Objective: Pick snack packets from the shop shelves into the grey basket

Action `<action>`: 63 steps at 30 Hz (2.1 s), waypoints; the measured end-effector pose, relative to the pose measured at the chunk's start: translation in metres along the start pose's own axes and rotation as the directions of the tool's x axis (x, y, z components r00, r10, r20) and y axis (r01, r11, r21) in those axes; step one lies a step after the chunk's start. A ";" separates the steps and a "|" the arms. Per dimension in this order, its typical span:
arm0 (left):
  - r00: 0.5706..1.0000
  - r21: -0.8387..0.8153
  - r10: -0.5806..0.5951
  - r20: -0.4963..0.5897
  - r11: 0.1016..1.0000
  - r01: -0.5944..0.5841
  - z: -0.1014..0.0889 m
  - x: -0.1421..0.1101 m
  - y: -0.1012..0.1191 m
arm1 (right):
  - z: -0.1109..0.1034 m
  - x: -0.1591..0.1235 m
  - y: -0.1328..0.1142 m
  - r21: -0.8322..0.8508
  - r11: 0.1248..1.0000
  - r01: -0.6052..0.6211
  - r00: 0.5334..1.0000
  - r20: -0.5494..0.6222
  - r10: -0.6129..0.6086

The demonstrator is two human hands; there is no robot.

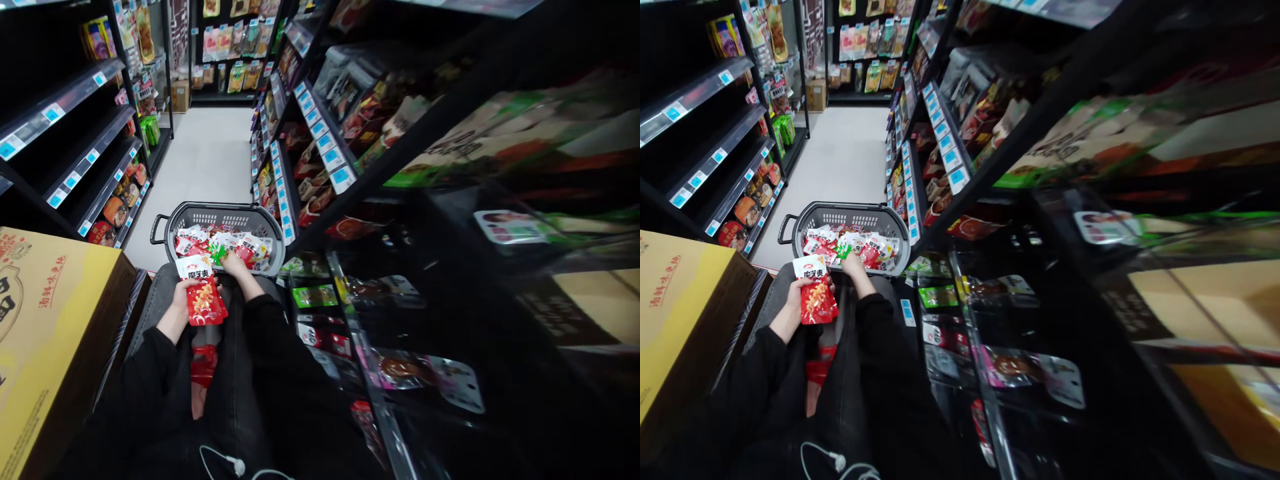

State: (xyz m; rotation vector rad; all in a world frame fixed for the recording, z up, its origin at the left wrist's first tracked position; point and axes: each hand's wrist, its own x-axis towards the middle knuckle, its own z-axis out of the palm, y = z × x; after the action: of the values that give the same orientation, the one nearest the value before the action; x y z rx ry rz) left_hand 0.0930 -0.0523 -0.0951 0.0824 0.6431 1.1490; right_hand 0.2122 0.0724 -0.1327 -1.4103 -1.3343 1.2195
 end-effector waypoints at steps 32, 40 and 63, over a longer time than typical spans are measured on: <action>0.982 -0.048 -0.107 -0.153 0.994 0.101 0.000 0.013 -0.013 | -0.045 -0.144 -0.038 -0.097 0.994 0.053 0.923 -0.376 -0.086; 0.987 -0.002 -0.097 -0.127 0.995 0.098 -0.010 0.017 -0.015 | -0.055 -0.171 -0.092 0.109 0.972 0.209 0.911 -0.384 -0.152; 0.994 0.010 -0.105 -0.034 0.994 0.105 0.003 0.008 -0.013 | -0.068 -0.175 -0.106 0.810 0.541 -0.226 0.965 0.260 0.014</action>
State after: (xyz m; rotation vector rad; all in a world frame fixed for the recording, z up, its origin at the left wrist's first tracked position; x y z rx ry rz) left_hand 0.1073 -0.0499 -0.1008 0.0391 0.6760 1.0470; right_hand 0.2642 -0.0880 0.0022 -0.6558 -0.5708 1.8241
